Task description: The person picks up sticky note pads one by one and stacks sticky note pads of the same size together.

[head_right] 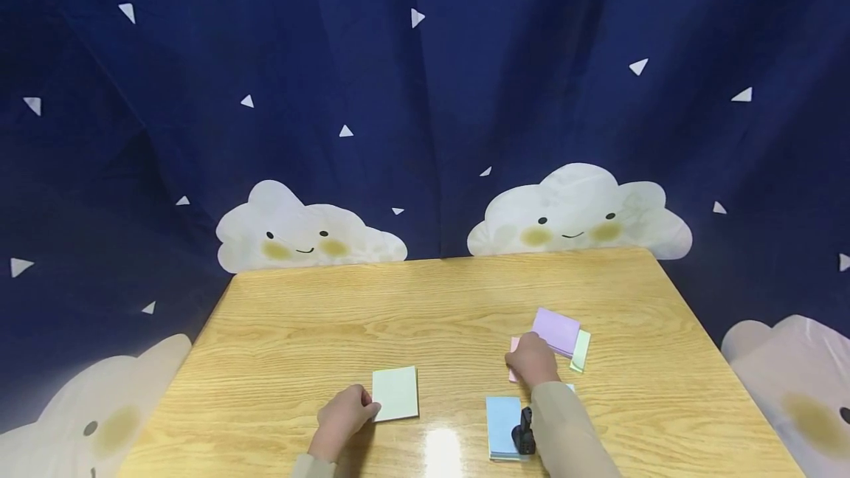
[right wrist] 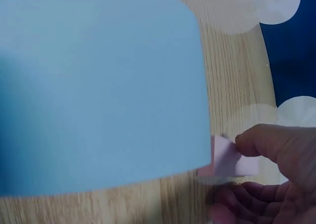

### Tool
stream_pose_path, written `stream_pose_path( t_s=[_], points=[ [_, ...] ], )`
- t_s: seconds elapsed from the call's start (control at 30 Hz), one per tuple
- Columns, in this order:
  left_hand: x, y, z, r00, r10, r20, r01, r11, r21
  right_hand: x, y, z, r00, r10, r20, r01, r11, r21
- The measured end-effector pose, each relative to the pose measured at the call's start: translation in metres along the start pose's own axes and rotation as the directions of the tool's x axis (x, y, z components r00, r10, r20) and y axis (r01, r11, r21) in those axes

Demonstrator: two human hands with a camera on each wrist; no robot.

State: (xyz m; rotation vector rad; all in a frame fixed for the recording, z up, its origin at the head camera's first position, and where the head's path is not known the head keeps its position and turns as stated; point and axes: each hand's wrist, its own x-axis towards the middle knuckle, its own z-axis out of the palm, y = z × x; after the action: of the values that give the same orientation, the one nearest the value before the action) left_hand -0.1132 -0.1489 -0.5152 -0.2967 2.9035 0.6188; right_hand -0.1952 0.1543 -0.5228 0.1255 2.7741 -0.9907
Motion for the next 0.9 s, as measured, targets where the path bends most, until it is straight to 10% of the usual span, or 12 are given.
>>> stream_pose_path(
  t_s=[0.9],
  points=[
    [-0.0001,-0.0009,-0.0002,1.000,0.009,-0.006,-0.009,1.000,-0.001,-0.0064,0.0011,0.0032,0.999,0.037,0.028,-0.037,0.999,-0.013]
  ],
)
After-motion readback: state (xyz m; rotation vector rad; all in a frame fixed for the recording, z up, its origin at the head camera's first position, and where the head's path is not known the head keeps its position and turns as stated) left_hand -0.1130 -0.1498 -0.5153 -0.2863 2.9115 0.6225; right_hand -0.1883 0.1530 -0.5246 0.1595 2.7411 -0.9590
